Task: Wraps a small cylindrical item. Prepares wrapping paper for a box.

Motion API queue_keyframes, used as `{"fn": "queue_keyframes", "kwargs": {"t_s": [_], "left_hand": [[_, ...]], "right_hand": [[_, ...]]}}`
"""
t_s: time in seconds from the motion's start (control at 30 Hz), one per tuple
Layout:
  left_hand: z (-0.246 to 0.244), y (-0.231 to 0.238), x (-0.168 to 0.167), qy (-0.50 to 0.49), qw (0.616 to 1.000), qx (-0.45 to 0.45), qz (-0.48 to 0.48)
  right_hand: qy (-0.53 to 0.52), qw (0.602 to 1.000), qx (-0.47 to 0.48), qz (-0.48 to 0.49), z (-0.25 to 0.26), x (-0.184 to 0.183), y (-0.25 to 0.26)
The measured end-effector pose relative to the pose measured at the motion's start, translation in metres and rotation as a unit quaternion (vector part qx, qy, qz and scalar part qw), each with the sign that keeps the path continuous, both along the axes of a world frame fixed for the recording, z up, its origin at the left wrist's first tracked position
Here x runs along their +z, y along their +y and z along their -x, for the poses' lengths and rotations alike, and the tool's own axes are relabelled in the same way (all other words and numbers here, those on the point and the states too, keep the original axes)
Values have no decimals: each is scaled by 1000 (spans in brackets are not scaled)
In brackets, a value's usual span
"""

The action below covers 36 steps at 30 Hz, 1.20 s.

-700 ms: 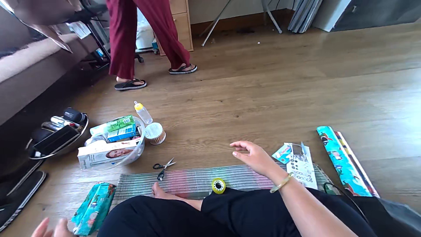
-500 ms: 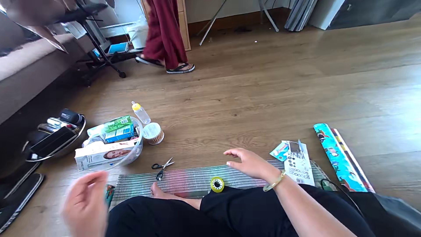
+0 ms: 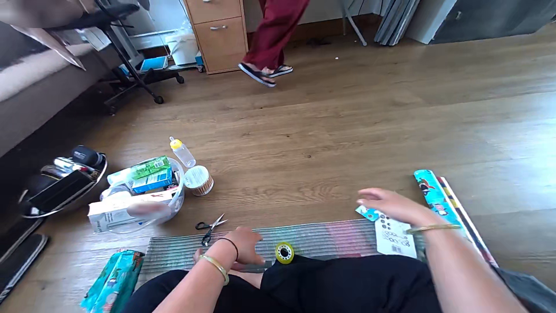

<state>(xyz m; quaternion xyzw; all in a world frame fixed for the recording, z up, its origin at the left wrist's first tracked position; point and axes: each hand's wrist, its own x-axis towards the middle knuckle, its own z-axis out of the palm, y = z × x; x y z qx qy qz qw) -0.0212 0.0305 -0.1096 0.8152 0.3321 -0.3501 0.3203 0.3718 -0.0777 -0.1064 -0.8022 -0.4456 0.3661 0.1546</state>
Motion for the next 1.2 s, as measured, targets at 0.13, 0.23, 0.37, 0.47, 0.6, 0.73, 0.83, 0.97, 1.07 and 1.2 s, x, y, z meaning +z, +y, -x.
{"fn": "queue_keyframes", "kwargs": {"t_s": [0.13,0.23,0.37,0.47,0.6,0.73,0.83,0.97,1.07,1.2], "left_hand": [[6,7,8,-50,997,56,29],[0,10,12,-62,996,59,29],[-9,11,3,-52,997,35,42],[-13,11,-3,-40,998,22,48],[-13,10,-4,-33,998,29,54],[-10,11,-7,-30,998,36,48],[-11,10,-10,-21,998,35,49],[-12,7,-12,-14,998,29,48],[-14,6,-12,-12,999,25,46],[-13,7,-12,-11,999,24,47]], "right_hand": [[-129,968,-215,2,-89,-17,-40],[-194,929,-304,81,-118,-45,-84],[-166,927,-313,125,-113,-84,-129],[-163,931,-308,106,-108,-96,-142],[-238,902,-360,-18,-93,-83,-149],[-229,897,-371,74,-91,-87,-151],[-192,898,-374,129,-98,-100,-154],[-198,898,-360,157,-118,-100,-150],[-233,902,-312,186,-123,-105,-145],[-272,908,-243,207,-114,-93,-127]]}}
